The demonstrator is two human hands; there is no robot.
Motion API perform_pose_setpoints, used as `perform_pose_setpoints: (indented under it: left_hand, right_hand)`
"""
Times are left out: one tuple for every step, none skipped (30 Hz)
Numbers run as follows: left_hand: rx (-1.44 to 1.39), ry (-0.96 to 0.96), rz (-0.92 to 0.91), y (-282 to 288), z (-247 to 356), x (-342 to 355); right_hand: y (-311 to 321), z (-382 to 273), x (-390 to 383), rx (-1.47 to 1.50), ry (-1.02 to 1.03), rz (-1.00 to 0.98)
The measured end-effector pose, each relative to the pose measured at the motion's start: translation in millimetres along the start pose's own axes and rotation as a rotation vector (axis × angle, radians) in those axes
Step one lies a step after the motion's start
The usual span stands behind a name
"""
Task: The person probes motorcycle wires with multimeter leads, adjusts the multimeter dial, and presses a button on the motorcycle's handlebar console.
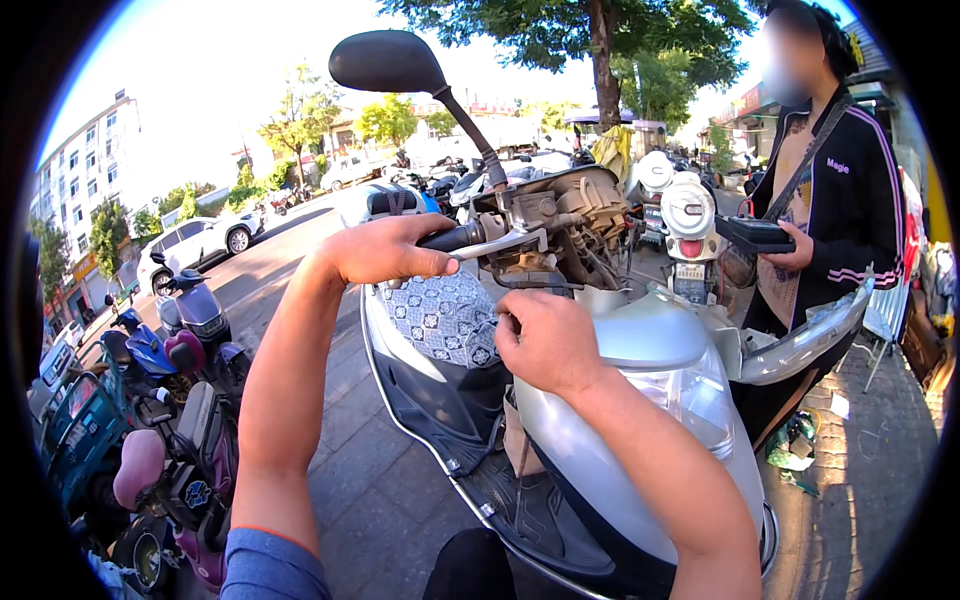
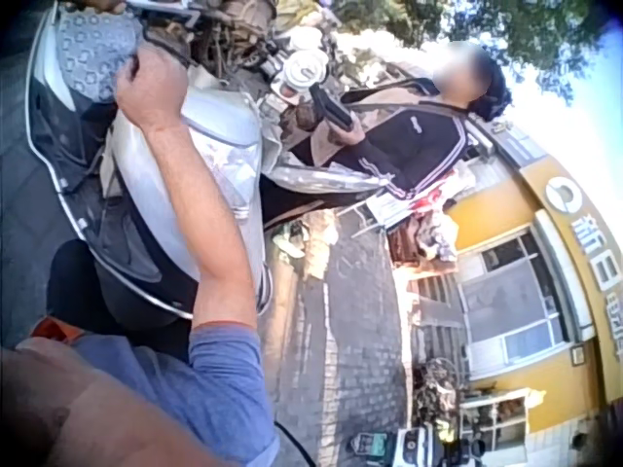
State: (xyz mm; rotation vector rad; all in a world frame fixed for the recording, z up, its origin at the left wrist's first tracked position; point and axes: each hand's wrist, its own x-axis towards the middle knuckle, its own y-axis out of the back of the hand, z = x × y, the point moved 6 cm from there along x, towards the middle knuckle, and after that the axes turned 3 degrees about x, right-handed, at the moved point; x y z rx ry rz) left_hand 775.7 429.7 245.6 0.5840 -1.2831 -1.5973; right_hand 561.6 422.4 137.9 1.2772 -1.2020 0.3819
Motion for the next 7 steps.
perform_pose_setpoints:
  left_hand:
    - [0.004,0.005,0.005,0,-2,-1]
    - [0.009,0.014,0.010,1,-5,-3]
    - [0.011,0.010,0.016,2,-3,-4]
    - [-0.006,0.020,-0.004,1,-2,-2]
    - [-0.022,0.033,-0.023,0,-2,-1]
    - [-0.035,0.044,-0.047,0,0,1]
    - [-0.025,0.069,-0.066,0,2,0]
  right_hand:
    - [-12,-6,-2,0.159,-0.173,0.002]
    - [-24,-7,-4,0.320,-0.346,0.003]
    - [-46,12,-4,0.681,-0.564,-0.004]
    - [-55,17,-2,0.928,-0.711,-0.023]
    - [-64,20,2,1.179,-0.856,-0.043]
    - [-75,21,3,1.433,-0.999,-0.057]
    - [-83,27,5,1.524,-1.066,0.013]
